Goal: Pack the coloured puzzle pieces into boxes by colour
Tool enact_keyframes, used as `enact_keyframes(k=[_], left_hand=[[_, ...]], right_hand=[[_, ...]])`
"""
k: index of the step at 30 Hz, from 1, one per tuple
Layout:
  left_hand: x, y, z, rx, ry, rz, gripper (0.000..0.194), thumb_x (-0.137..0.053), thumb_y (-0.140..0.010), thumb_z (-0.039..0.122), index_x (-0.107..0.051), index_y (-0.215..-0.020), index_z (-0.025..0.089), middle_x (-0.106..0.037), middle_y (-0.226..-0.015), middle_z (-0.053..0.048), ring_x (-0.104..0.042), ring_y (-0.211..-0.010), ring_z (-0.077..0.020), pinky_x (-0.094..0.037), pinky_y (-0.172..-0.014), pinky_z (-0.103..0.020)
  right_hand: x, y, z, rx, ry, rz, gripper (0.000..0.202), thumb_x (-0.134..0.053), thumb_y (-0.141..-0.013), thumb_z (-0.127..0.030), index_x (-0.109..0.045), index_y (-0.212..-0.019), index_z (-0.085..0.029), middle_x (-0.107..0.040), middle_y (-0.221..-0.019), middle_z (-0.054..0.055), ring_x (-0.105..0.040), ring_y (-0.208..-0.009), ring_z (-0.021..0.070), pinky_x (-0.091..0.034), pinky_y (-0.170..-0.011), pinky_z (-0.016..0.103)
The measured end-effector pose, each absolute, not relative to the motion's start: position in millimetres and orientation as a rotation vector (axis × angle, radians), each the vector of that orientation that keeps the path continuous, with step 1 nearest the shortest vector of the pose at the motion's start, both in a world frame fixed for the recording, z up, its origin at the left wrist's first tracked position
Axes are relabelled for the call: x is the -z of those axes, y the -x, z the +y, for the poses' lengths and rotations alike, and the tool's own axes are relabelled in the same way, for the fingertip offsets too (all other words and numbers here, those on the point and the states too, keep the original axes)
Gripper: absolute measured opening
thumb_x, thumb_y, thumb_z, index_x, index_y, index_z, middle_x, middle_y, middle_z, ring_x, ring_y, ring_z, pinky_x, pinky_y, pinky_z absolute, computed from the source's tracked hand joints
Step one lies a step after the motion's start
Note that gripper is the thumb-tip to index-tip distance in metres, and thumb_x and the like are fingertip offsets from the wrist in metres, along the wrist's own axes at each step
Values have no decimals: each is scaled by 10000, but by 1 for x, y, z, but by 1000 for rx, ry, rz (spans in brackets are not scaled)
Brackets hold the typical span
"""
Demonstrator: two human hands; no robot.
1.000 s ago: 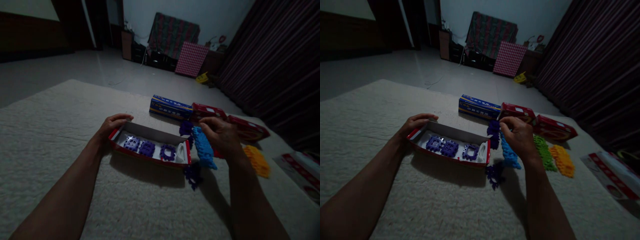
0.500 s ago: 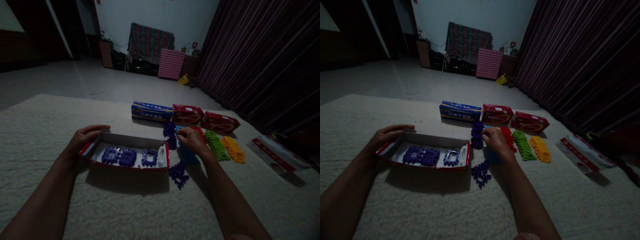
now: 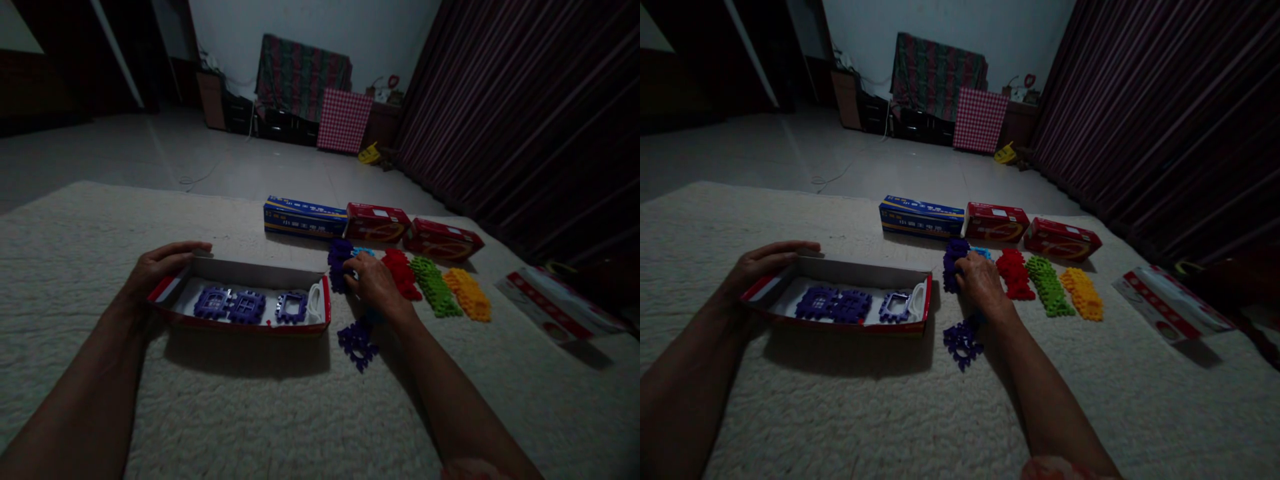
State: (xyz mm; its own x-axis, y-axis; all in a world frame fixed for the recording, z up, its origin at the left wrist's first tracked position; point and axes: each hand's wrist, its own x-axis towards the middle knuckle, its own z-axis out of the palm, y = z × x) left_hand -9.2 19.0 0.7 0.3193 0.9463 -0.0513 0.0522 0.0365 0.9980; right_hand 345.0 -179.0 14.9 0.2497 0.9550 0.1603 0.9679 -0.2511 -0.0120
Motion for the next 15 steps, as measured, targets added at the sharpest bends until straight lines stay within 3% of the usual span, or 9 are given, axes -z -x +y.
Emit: enact_keyframes(k=[15], left_hand=[[-5, 6, 17, -918, -1368, 1023, 322, -800, -678, 338, -798, -985, 243, -788, -1044, -26, -678, -956, -256, -520, -816, -326]], right_hand=[[-11, -341, -177, 214, 2450, -1891, 184, -594, -922, -241, -729, -1037, -194, -667, -1056, 98, -612, -925, 218, -417, -790, 309]])
